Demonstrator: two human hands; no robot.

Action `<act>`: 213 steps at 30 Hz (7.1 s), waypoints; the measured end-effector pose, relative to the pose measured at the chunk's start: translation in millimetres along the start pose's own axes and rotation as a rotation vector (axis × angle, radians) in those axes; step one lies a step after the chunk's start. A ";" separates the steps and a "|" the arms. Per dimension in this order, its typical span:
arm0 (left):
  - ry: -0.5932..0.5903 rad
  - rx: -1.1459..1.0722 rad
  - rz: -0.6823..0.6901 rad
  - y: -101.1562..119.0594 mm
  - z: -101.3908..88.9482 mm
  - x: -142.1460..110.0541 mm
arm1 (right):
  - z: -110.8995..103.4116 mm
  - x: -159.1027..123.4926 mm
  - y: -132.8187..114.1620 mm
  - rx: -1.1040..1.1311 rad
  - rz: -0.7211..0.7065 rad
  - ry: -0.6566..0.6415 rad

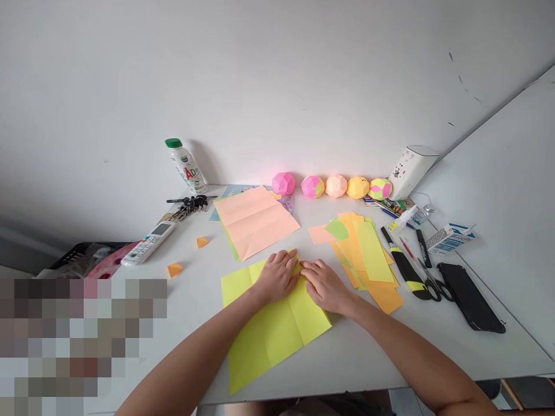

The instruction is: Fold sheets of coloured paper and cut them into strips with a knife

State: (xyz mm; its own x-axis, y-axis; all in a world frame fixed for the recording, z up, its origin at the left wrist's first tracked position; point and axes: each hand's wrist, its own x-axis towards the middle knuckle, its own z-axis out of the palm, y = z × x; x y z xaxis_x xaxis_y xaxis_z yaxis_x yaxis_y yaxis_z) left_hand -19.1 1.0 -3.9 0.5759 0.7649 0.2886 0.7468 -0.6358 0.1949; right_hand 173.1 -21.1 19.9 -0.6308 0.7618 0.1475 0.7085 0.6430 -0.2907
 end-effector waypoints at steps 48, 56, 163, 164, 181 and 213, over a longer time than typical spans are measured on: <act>-0.082 0.087 -0.048 -1.1 -0.2 2.4 | -3.8 -114.3 -34.7 -0.130 -0.103 0.020; -0.080 0.104 -0.047 -1.3 2.1 -0.2 | -2.1 -134.3 -44.6 -0.129 -0.060 0.048; -0.137 0.201 -0.285 62.1 22.0 -7.8 | -63.3 -204.7 -40.9 0.064 0.268 -0.062; -0.139 0.208 -0.288 62.4 21.8 -7.8 | -63.6 -202.7 -40.3 0.068 0.269 -0.074; -0.110 0.187 -0.271 60.4 24.7 -8.2 | -58.6 -179.6 -27.8 0.047 0.257 -0.094; -0.083 0.187 -0.262 60.1 20.8 -5.4 | -58.7 -139.1 -6.8 0.025 0.199 -0.059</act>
State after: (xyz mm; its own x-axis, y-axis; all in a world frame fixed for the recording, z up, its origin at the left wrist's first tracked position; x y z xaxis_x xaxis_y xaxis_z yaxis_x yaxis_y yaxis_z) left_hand 29.6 -39.2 -13.3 0.3756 0.9106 0.1723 0.9168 -0.3922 0.0745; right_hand 274.6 -126.8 56.8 -0.4973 0.8671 0.0299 0.8133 0.4779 -0.3319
